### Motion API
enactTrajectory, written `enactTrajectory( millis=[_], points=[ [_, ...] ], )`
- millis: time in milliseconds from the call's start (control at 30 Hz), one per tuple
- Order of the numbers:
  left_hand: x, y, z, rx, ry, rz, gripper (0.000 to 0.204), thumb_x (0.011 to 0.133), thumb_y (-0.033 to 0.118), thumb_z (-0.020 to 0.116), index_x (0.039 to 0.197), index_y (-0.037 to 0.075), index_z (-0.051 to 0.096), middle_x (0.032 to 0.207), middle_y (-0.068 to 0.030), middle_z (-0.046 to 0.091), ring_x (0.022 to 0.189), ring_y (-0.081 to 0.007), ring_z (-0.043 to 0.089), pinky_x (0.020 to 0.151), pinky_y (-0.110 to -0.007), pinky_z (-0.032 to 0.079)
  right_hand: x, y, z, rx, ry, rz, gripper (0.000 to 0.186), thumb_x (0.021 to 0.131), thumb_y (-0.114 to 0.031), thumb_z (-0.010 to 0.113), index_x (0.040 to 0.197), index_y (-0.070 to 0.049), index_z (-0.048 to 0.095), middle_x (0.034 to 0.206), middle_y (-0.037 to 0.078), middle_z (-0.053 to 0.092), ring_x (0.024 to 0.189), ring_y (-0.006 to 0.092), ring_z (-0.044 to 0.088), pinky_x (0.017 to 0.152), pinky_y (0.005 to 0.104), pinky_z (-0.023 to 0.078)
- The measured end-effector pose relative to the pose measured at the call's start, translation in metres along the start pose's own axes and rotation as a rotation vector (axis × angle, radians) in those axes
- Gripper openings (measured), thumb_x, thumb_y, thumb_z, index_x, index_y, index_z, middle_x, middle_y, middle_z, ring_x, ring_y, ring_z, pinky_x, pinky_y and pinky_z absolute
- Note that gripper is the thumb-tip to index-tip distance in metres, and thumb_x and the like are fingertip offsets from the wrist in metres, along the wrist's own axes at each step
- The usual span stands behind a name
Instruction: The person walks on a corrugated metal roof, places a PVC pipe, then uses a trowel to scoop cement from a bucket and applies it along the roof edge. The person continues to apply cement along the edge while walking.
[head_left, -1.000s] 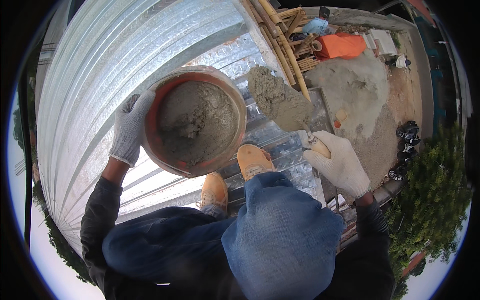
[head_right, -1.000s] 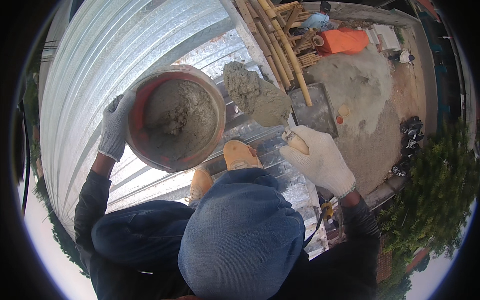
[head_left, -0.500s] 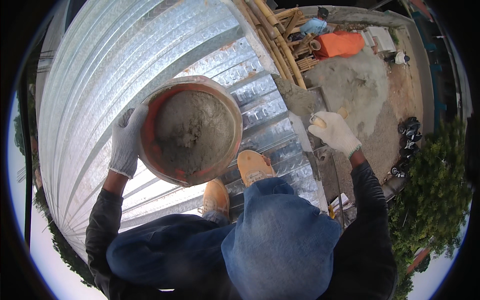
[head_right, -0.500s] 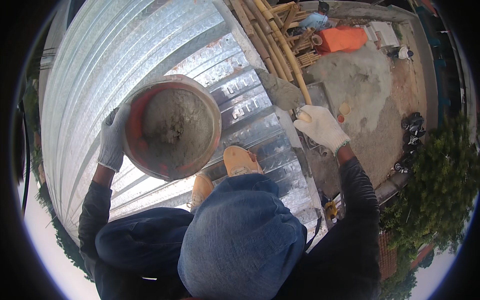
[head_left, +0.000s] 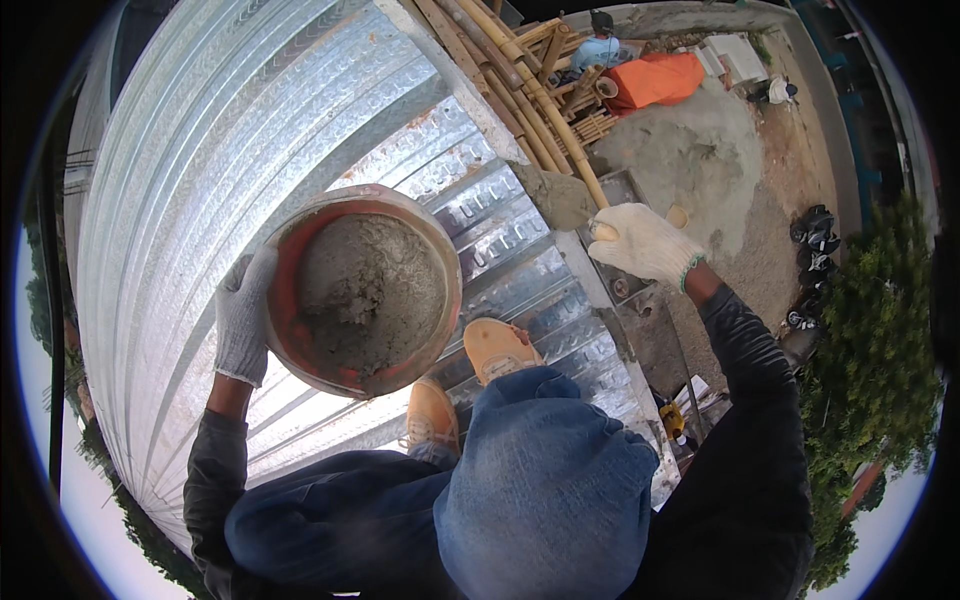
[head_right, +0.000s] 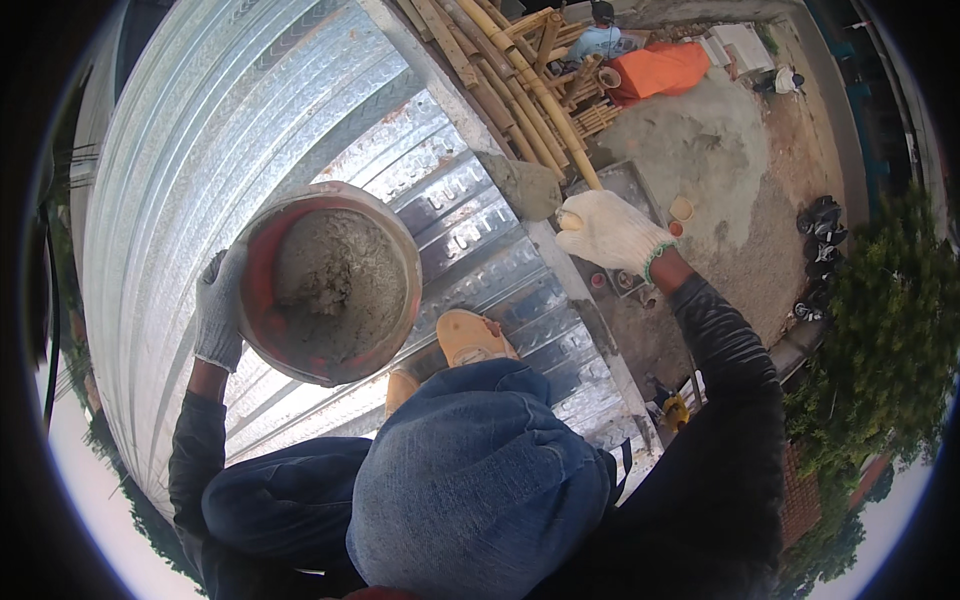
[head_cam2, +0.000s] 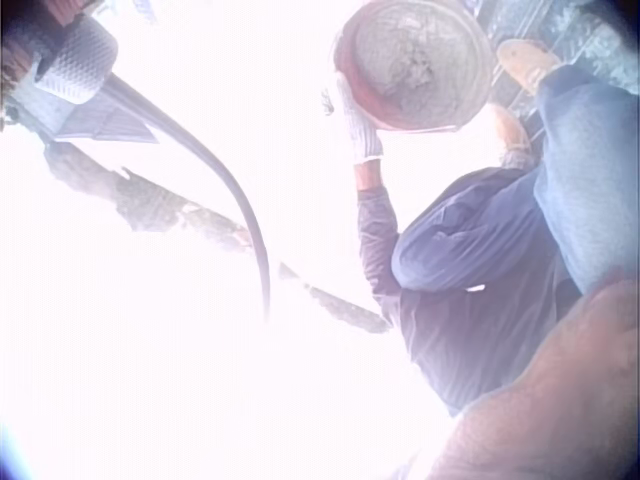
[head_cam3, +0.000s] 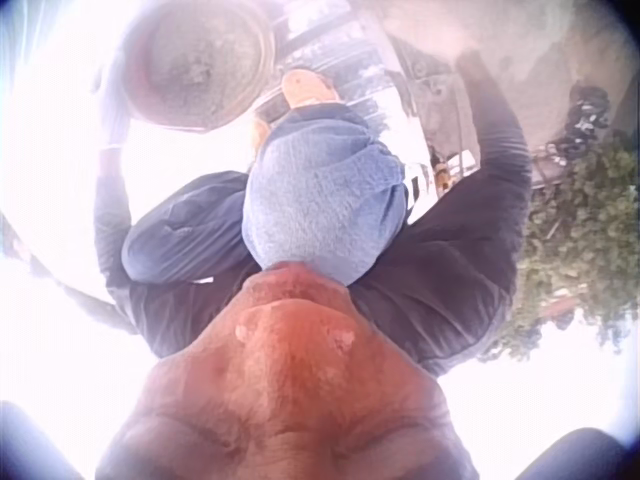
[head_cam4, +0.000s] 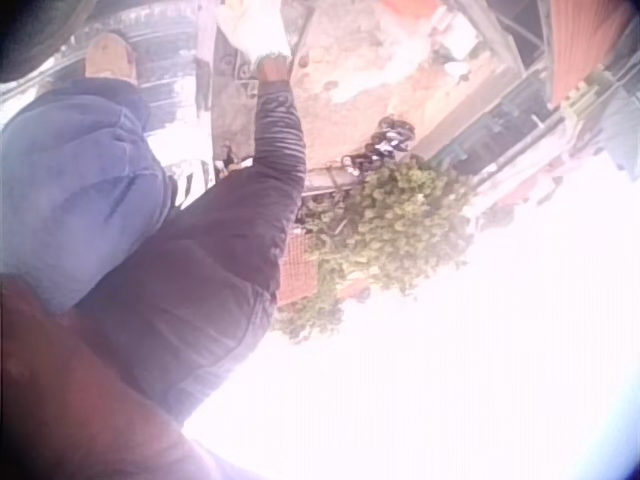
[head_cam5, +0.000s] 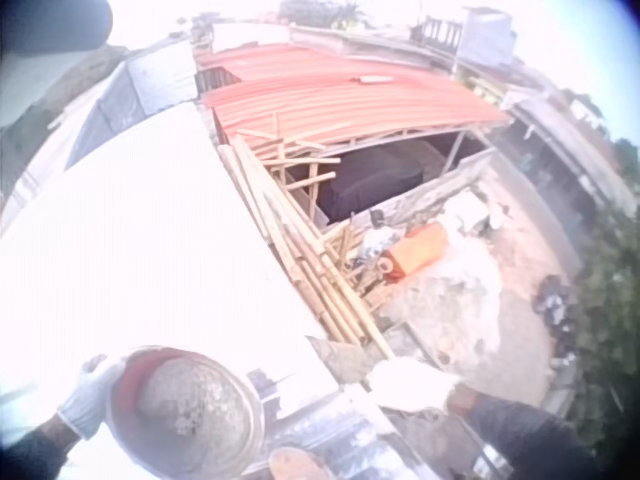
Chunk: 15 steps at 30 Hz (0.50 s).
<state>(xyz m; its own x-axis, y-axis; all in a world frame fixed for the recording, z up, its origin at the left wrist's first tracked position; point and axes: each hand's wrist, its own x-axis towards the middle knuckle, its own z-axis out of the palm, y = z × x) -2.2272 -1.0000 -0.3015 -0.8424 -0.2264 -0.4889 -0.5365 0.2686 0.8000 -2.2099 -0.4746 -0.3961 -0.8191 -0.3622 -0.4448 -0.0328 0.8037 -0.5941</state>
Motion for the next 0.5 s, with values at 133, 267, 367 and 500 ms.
enactTrajectory(
  millis=[133,267,367,500],
  points=[
    [-0.001,-0.007,-0.007,0.001,-0.011,0.017,0.028,0.109,0.032,0.072,0.11,0.005,0.077,0.098,0.0013,0.073,0.087,-0.0066,0.065,0.079,-0.025,0.054,-0.014,-0.008,0.019,0.042,0.036,0.081,0.035,0.094,-0.032,0.068,0.098,0.002,0.068,0.097,0.029,0.069,0.098,0.0516,0.067,0.085,0.0535,0.055],
    [-0.008,-0.004,0.005,-0.014,0.027,0.013,0.03,0.109,0.033,0.072,0.114,0.004,0.077,0.101,0.0002,0.074,0.089,-0.0073,0.067,0.08,-0.026,0.055,-0.04,-0.032,0.042,0.061,0.213,0.182,0.034,0.099,-0.034,0.069,0.105,0.0,0.066,0.095,0.029,0.07,0.093,0.05,0.07,0.081,0.0537,0.056],
    [-0.008,-0.004,-0.001,0.008,0.025,0.024,0.033,0.108,0.033,0.072,0.118,0.002,0.077,0.104,-0.0007,0.075,0.091,-0.0084,0.068,0.082,-0.026,0.055,-0.054,-0.049,0.067,-0.122,0.295,0.156,0.027,0.1,-0.026,0.068,0.115,-0.004,0.064,0.096,0.023,0.07,0.09,0.0451,0.071,0.079,0.0524,0.057],
    [-0.007,-0.005,-0.007,0.025,-0.007,0.003,0.035,0.108,0.033,0.072,0.121,0.0,0.077,0.105,-0.0015,0.075,0.093,-0.0092,0.068,0.083,-0.026,0.056,-0.054,-0.074,0.099,-0.204,0.369,0.255,0.032,0.1,-0.024,0.069,0.126,-0.007,0.06,0.105,0.021,0.069,0.088,0.0422,0.073,0.076,0.0527,0.058]
  ],
)
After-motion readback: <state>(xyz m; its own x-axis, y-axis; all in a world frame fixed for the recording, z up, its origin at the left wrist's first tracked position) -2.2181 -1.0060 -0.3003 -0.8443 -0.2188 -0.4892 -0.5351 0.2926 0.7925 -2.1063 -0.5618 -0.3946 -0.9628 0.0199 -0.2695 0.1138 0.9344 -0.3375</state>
